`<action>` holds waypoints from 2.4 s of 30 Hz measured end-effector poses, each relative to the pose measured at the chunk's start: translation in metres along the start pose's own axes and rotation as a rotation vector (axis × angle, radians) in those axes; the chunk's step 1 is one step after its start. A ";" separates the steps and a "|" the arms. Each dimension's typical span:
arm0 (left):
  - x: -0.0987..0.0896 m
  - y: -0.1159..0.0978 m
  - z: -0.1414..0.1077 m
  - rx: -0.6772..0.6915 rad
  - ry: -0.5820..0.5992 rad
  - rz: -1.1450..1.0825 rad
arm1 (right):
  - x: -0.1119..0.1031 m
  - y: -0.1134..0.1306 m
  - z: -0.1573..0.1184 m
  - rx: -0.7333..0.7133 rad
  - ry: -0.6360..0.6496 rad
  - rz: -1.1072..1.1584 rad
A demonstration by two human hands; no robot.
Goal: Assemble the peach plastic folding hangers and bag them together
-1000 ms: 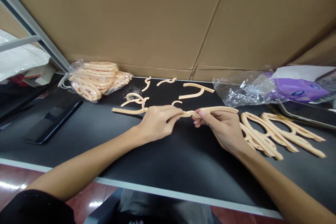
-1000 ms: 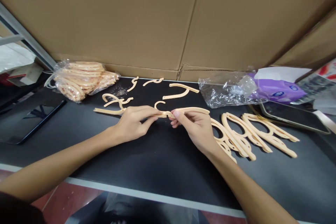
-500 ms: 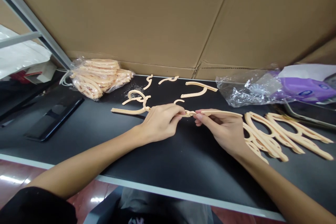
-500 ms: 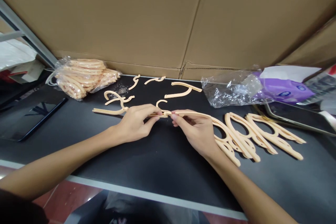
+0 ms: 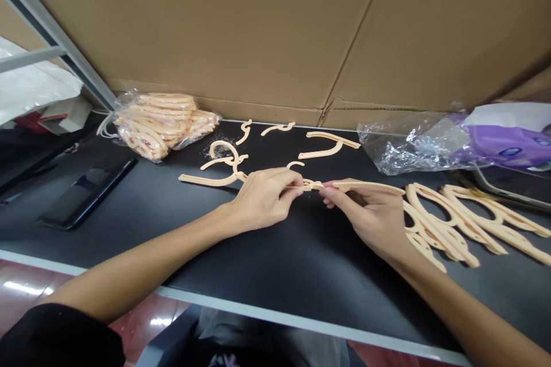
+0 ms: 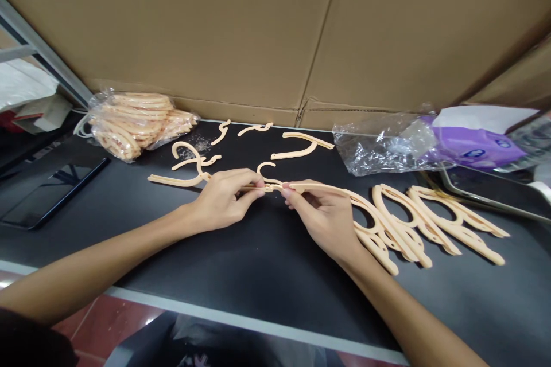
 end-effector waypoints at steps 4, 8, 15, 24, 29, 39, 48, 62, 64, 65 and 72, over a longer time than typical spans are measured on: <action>-0.001 -0.006 0.000 0.043 0.009 -0.012 | 0.011 -0.020 0.004 0.173 0.139 0.248; 0.001 -0.014 -0.001 0.078 0.035 -0.008 | 0.019 -0.026 0.003 0.328 0.198 0.398; 0.002 -0.014 -0.001 0.079 0.038 -0.011 | 0.021 -0.027 0.000 0.458 0.191 0.446; 0.004 -0.020 -0.002 0.118 0.063 -0.001 | 0.020 -0.029 -0.001 0.488 0.203 0.439; 0.003 -0.021 -0.002 0.114 0.054 0.005 | 0.023 -0.025 -0.001 0.478 0.261 0.395; 0.003 -0.021 -0.004 0.097 0.046 -0.029 | 0.025 -0.024 -0.003 0.518 0.290 0.423; 0.005 -0.020 -0.005 0.066 0.050 -0.027 | 0.024 -0.023 -0.002 0.452 0.265 0.396; 0.003 -0.017 -0.005 0.071 0.015 -0.091 | 0.020 -0.027 -0.004 0.368 0.207 0.322; 0.003 -0.017 -0.006 0.080 0.021 -0.100 | 0.019 -0.027 -0.004 0.327 0.218 0.295; 0.004 -0.017 -0.006 0.084 0.025 -0.102 | 0.020 -0.028 -0.005 0.306 0.230 0.276; 0.003 -0.013 -0.005 0.040 0.018 -0.126 | 0.018 -0.026 -0.006 0.212 0.263 0.157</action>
Point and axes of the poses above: each hand's wrist, its own z-axis towards the middle knuckle, its own x-axis out of the palm, y = z × x, the point moved 9 cm from there along z, towards the middle knuckle
